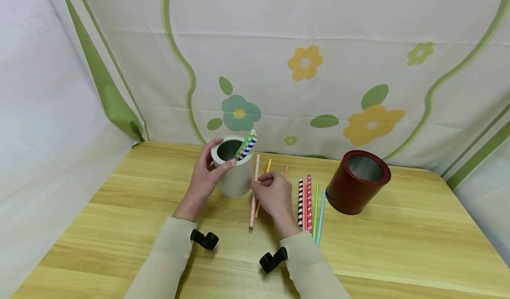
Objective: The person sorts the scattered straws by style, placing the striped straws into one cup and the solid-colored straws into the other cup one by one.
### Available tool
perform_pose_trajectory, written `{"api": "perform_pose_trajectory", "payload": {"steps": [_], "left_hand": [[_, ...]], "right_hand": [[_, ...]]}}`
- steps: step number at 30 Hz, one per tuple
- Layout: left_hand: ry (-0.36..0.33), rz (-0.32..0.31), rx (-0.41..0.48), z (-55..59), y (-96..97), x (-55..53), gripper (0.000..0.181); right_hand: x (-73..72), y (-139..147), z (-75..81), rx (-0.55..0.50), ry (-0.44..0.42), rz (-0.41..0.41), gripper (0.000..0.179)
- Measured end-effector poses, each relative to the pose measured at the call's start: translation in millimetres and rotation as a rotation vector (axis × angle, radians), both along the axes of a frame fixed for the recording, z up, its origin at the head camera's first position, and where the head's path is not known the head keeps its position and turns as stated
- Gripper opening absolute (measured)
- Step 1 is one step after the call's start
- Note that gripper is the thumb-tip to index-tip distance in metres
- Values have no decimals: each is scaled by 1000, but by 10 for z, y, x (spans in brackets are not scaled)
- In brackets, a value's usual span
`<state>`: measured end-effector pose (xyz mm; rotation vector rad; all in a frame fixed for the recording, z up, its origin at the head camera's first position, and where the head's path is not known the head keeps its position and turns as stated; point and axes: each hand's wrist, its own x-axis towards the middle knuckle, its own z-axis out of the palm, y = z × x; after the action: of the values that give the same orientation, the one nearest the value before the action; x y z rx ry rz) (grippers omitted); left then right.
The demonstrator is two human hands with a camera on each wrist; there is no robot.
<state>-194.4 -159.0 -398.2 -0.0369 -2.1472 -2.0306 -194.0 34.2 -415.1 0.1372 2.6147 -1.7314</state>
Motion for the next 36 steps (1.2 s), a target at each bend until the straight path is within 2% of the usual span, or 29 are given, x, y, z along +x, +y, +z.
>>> {"api": "perform_pose_trajectory", "payload": {"steps": [4,11,19,29,36], "left_hand": [[-3,11,7,-9,1,0,71],[-9,12,7,-20,-6,-9,71],[-10,5,12,-10,-4,-8,72],[-7,-1,16,-1,-2,-7,71],[-4,-8,18,3,2,-1,71]], "right_hand": [[-18,54,44,-52,-6,-12,27],[-59,149,149,-123,35,-8,35],[-91,240,302,-245,46,-24,35],[-60,326,442,-403,135,-3,34],[-43,376,504,-479,175,-27,35]]}}
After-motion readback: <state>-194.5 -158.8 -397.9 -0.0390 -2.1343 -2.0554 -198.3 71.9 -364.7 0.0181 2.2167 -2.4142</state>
